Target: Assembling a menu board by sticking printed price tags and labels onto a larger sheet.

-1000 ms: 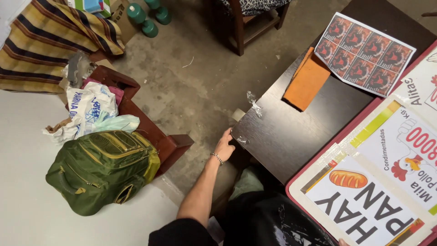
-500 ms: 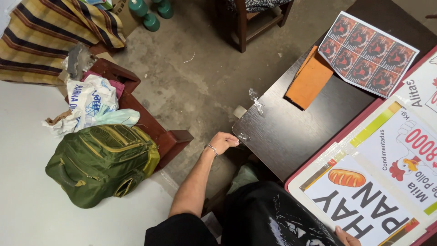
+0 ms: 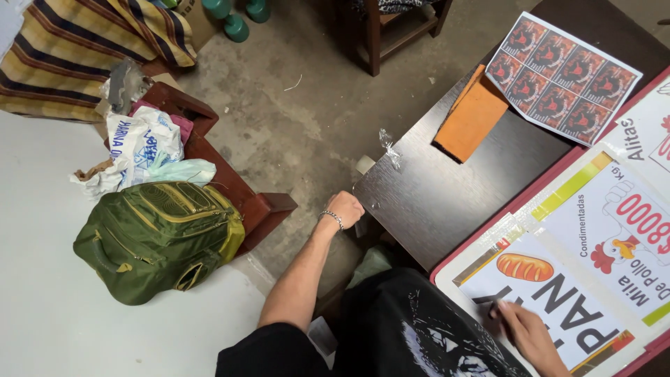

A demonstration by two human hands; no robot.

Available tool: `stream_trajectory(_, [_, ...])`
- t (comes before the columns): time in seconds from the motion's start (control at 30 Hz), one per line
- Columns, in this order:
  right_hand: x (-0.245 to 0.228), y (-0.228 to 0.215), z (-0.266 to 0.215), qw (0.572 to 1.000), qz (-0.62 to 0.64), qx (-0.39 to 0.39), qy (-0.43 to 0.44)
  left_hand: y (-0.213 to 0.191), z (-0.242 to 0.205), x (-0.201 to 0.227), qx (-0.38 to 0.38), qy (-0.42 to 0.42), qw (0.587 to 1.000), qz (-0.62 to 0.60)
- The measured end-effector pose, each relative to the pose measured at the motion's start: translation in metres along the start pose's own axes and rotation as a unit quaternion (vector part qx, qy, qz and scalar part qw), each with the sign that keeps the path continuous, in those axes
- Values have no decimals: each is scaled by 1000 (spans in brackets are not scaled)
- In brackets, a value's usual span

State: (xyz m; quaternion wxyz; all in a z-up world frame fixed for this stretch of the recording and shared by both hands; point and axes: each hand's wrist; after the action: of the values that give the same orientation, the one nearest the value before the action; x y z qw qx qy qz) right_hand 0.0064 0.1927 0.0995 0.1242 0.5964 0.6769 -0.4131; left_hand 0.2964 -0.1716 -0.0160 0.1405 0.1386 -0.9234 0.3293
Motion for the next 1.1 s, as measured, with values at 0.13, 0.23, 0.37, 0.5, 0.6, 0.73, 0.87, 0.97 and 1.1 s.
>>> stream_trajectory(0.13, [-62,3,43,998,-24,-31,-54,-15,-36,24,0,-6,998,62])
stream_trajectory(0.23, [-101,14,78,985,-101,-31,-139,-16,-44,25,-9,11,999,39])
stream_trajectory(0.37, [-161,34,114,968,1,-52,-244,-32,-65,23,-28,51,998,-13])
stream_trajectory(0.5, [-198,50,136,950,176,-162,-201,-88,-147,56,-47,197,974,-105])
stream_trajectory(0.6, [-226,50,120,910,343,-206,-105,-109,-178,64,-64,249,955,-146])
stream_trajectory(0.73, [-213,57,125,863,427,-248,-105,-109,-184,60,-86,278,942,-170])
stream_trajectory(0.87, [-213,52,122,847,433,-277,-137,-107,-183,61,-98,283,940,-163])
stream_trajectory(0.97, [-213,45,122,850,421,-263,-175,-106,-181,64,-98,286,941,-151])
stream_trajectory(1.1, [-232,20,107,898,300,-208,-245,-106,-178,72,-92,303,938,-139])
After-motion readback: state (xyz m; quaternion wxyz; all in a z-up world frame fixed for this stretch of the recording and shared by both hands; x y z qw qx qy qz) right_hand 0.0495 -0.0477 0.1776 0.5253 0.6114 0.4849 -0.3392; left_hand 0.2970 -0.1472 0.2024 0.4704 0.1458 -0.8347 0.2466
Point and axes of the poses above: each hand's wrist, its own z-axis towards the middle knuckle, its own y-axis out of the palm, x = y × z, and after that the axes turned 12 degrees about -y, right-handed
